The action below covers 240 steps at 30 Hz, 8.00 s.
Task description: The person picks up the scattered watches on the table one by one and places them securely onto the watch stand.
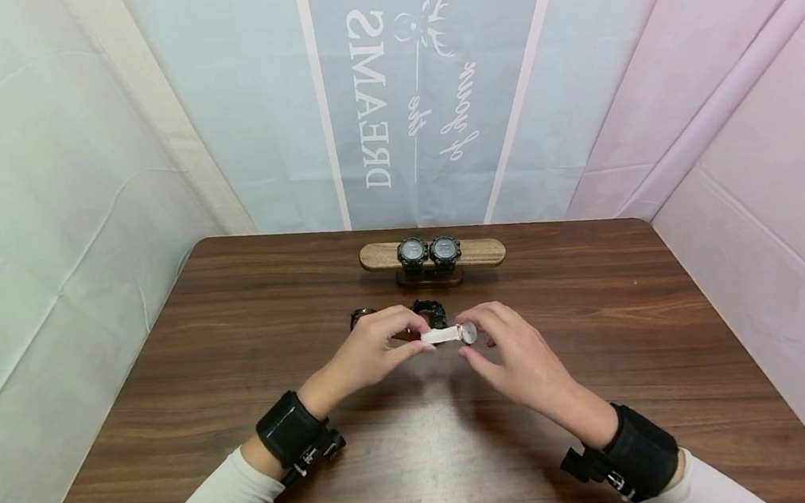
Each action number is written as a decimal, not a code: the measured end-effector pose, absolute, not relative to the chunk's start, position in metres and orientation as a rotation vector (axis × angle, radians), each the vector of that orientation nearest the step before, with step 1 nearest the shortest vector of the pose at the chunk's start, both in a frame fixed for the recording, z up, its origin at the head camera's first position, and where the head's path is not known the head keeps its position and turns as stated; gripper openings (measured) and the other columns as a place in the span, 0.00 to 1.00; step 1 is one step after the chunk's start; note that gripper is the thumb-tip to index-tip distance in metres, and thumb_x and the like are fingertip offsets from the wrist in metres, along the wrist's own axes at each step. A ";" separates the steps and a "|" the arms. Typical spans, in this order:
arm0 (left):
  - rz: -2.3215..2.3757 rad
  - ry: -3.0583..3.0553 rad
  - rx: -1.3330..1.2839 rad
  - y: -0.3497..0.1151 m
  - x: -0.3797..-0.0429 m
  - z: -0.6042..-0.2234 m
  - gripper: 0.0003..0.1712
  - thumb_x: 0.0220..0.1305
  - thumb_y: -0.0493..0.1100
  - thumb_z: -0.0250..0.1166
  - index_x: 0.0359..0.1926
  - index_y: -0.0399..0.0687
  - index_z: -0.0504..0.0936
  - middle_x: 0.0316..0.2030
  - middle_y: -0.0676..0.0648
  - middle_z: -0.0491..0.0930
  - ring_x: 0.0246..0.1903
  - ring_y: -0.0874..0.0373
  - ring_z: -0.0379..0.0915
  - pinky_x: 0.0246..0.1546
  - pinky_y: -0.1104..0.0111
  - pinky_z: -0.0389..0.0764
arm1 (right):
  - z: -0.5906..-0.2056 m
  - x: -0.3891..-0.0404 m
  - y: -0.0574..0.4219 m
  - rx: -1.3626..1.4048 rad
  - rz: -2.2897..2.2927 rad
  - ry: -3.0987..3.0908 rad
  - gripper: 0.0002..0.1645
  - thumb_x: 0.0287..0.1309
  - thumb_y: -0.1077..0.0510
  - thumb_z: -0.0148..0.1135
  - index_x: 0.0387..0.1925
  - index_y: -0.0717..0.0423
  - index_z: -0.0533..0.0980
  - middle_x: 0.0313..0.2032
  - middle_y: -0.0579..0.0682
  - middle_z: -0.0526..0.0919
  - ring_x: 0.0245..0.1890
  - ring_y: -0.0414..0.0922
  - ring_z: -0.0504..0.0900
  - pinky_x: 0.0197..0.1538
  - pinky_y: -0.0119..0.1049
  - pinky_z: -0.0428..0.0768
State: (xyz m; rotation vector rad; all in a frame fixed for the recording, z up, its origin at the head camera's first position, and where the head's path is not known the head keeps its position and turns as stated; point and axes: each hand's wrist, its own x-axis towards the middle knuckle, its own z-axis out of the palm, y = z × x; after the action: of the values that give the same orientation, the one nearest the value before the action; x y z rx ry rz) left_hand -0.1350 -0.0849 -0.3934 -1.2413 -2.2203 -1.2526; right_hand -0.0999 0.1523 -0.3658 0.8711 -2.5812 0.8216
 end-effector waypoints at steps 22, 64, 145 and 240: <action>-0.775 -2.230 -1.155 -0.068 -0.116 -0.390 0.09 0.56 0.49 0.68 0.32 0.51 0.80 0.32 0.56 0.79 0.36 0.67 0.74 0.35 0.77 0.76 | -0.359 -0.103 0.156 0.887 1.144 -2.510 0.25 0.51 0.55 0.69 0.52 0.49 0.74 0.49 0.44 0.75 0.40 0.35 0.78 0.43 0.28 0.79; -0.422 -2.589 -0.923 -0.117 -0.172 -0.369 0.27 0.55 0.59 0.66 0.50 0.48 0.75 0.46 0.50 0.73 0.49 0.56 0.68 0.46 0.65 0.76 | -0.354 -0.120 0.183 0.905 0.844 -2.652 0.20 0.50 0.57 0.70 0.47 0.49 0.77 0.46 0.41 0.79 0.39 0.35 0.78 0.39 0.32 0.79; -0.545 -3.055 -0.675 -0.133 -0.269 -0.386 0.33 0.58 0.48 0.67 0.61 0.42 0.69 0.48 0.45 0.70 0.45 0.54 0.69 0.45 0.62 0.74 | -0.368 -0.236 0.241 0.685 0.614 -2.899 0.16 0.54 0.65 0.64 0.46 0.59 0.76 0.45 0.58 0.77 0.45 0.54 0.75 0.44 0.49 0.74; -0.541 -3.048 -0.679 -0.134 -0.268 -0.385 0.33 0.57 0.48 0.67 0.61 0.42 0.68 0.52 0.46 0.69 0.50 0.53 0.68 0.52 0.62 0.72 | -0.368 -0.256 0.207 0.921 0.392 -2.800 0.18 0.49 0.69 0.67 0.43 0.55 0.77 0.47 0.53 0.77 0.51 0.53 0.71 0.51 0.47 0.74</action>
State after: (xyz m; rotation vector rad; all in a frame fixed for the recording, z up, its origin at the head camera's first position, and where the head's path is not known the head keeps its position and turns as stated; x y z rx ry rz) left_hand -0.2679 -0.1342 -0.3853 -0.6792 -3.0478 -0.5410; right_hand -0.2559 0.2071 -0.3683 0.9206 -2.8002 0.3918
